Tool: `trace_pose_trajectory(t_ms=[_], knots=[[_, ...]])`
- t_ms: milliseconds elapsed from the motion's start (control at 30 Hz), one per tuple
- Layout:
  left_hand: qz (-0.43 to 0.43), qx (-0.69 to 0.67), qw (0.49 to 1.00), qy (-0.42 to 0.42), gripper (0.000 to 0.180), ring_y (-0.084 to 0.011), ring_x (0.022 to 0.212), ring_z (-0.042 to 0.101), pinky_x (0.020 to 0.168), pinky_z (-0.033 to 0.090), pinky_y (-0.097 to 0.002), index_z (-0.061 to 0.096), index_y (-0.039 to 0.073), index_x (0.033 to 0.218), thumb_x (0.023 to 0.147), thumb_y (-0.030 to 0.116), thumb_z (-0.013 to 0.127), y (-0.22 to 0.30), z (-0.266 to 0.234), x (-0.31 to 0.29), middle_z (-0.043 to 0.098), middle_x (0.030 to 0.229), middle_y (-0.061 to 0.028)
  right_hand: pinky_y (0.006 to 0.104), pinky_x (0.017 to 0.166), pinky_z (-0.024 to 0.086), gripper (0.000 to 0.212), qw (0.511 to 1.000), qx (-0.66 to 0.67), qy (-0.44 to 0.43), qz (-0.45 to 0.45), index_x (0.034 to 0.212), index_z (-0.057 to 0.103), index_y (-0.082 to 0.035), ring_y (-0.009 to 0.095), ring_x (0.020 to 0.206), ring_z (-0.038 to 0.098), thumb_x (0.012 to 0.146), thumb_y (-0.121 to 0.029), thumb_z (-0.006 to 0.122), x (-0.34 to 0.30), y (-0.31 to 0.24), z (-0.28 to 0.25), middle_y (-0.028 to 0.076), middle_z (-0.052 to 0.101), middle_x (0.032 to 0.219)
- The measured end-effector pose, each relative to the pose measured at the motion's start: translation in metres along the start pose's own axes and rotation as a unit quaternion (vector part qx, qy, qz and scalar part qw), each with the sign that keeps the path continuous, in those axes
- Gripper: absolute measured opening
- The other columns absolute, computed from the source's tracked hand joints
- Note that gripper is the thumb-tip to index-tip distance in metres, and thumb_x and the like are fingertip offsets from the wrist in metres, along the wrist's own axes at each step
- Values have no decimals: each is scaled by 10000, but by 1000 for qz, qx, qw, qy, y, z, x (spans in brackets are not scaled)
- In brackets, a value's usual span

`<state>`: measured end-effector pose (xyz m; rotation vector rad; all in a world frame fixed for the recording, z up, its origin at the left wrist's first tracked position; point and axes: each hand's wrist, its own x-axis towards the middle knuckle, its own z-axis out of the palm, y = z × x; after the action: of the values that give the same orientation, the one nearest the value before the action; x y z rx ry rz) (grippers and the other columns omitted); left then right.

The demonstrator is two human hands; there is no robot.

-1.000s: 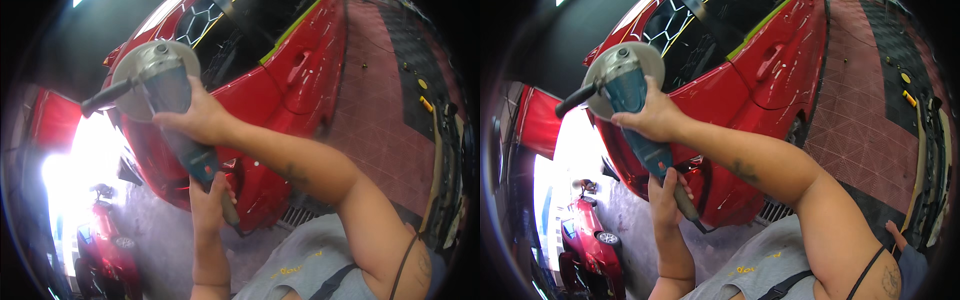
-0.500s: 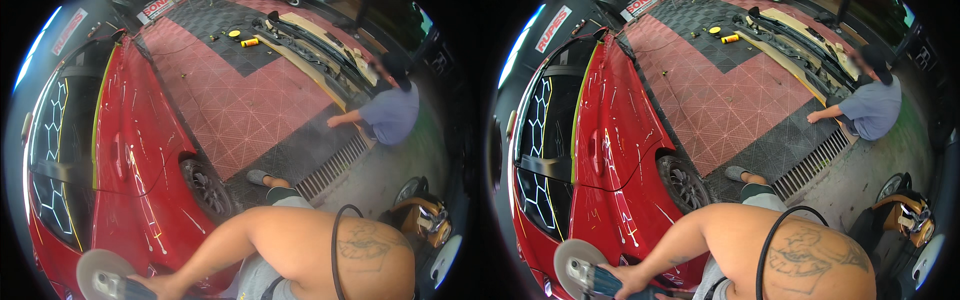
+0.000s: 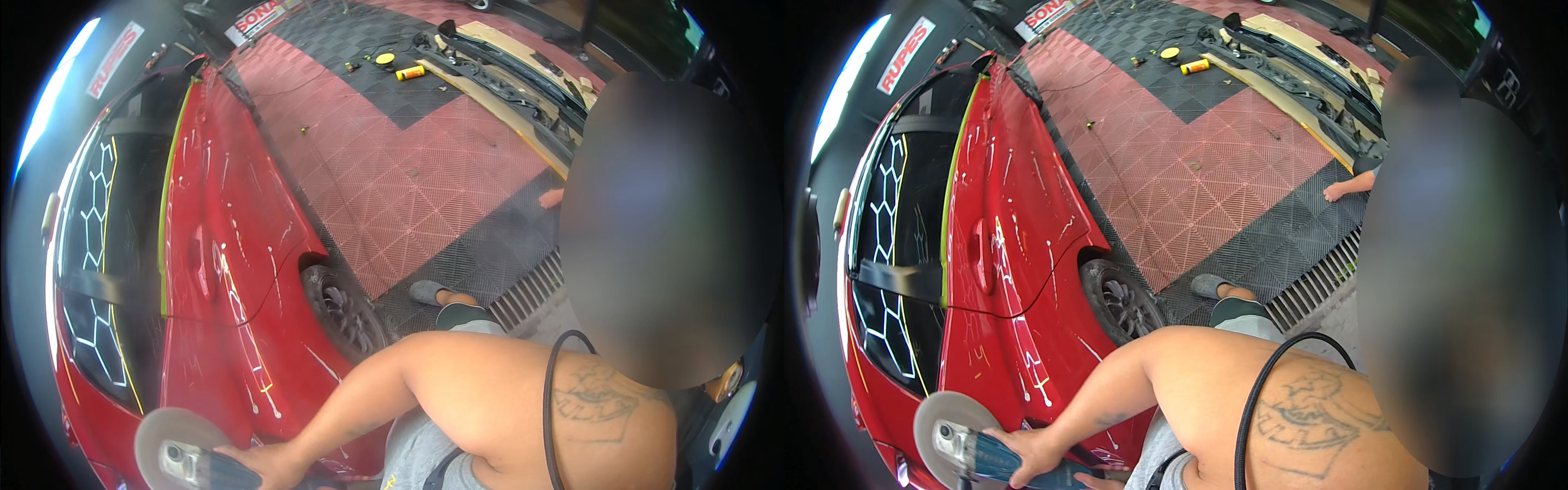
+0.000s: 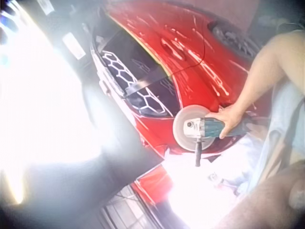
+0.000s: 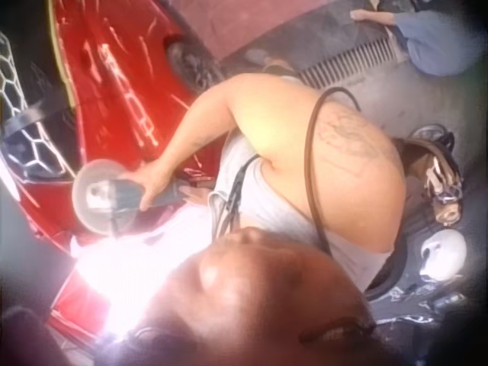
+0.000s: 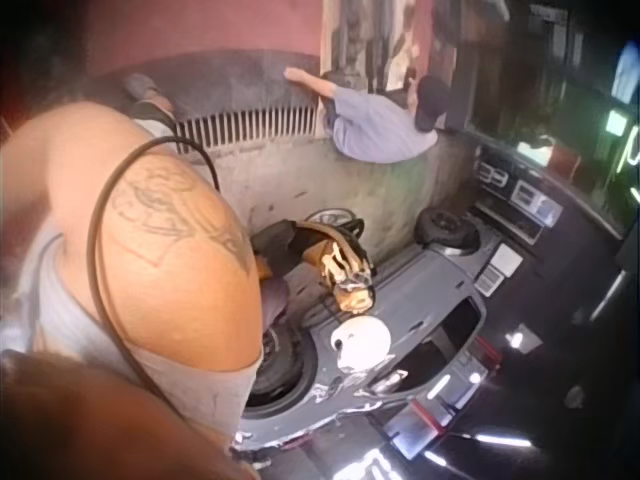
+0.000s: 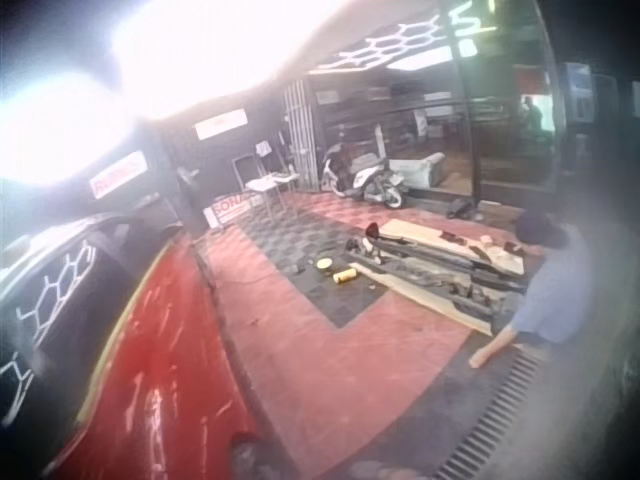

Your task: The person sits on the floor and prepares a polishing machine. They then apply a liquid product to the rear side panel of a red car using a cloth. Finally, they use the polishing machine to buff the treated area of the car's bodywork.

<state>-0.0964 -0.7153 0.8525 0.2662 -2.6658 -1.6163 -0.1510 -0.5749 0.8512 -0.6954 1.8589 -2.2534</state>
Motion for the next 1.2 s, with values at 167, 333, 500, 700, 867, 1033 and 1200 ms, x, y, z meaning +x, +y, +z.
trace_pose_trajectory(t_ms=[167, 333, 500, 700, 867, 1033, 1200], knots=[[14, -24, 1000, 13, 732, -311, 786, 653, 672, 560, -434, 553, 11, 1358, 1126, 670, 337, 53, -14, 12, 654, 940, -150, 464, 1207, 433, 1350, 995, 53, -3, -89, 1713, -86, -28, 438, 1450, 531, 837, -390, 876, 96, -25, -11, 356, 498, 1542], [5, -71, 997, 32, 733, -315, 794, 657, 679, 563, -440, 551, 6, 1358, 1126, 669, 342, 69, -23, 17, 660, 946, -156, 462, 1121, 497, 1354, 999, 1, 8, -50, 1680, -55, 87, 463, 1338, 607, 820, -424, 857, 128, -92, -26, 374, 585, 1421], [-53, -103, 993, 4, 728, -376, 908, 676, 775, 580, -481, 522, 13, 1444, 1111, 652, 414, -34, -25, 5, 681, 1127, -236, 458, 1110, 502, 1330, 997, -2, -19, -81, 1693, -18, 56, 459, 1309, 625, 816, -429, 856, 91, -54, -17, 366, 595, 1416], [-73, -204, 969, 120, 296, -188, 629, 634, 552, 584, -336, 554, 71, 1126, 1130, 364, 512, -59, 38, -58, 613, 868, -68, 449, 1191, 442, 1182, 998, 57, -3, -6, 1653, 238, 47, 408, 1455, 520, 783, -404, 901, 16, -13, 19, 334, 501, 1552], [12, -173, 983, 63, 259, -142, 635, 638, 576, 573, -297, 448, 60, 1247, 1069, 142, 618, -85, 95, -55, 622, 846, -57, 400, 1074, 522, 1034, 995, 26, 96, 17, 1442, 471, 4, 252, 1214, 656, 677, -414, 1026, -9, -2, -27, 165, 652, 1305], [67, -98, 992, 52, 659, -242, 817, 696, 733, 584, -392, 334, -36, 1453, 1004, 231, 736, -106, 152, -64, 669, 1034, -153, 385, 1086, 513, 945, 992, 57, 99, 45, 1486, 463, -18, 210, 1203, 648, 748, -296, 983, -36, 42, -63, 113, 652, 1314], [2, -63, 998, 8, 807, -411, 1121, 664, 1011, 521, -518, 388, -44, 1478, 939, 379, 815, -94, 205, -62, 672, 1195, -250, 384, 1050, 524, 868, 989, 100, 69, 87, 1469, 474, -27, 188, 1149, 651, 776, -251, 947, -58, 77, -131, 88, 662, 1283]])
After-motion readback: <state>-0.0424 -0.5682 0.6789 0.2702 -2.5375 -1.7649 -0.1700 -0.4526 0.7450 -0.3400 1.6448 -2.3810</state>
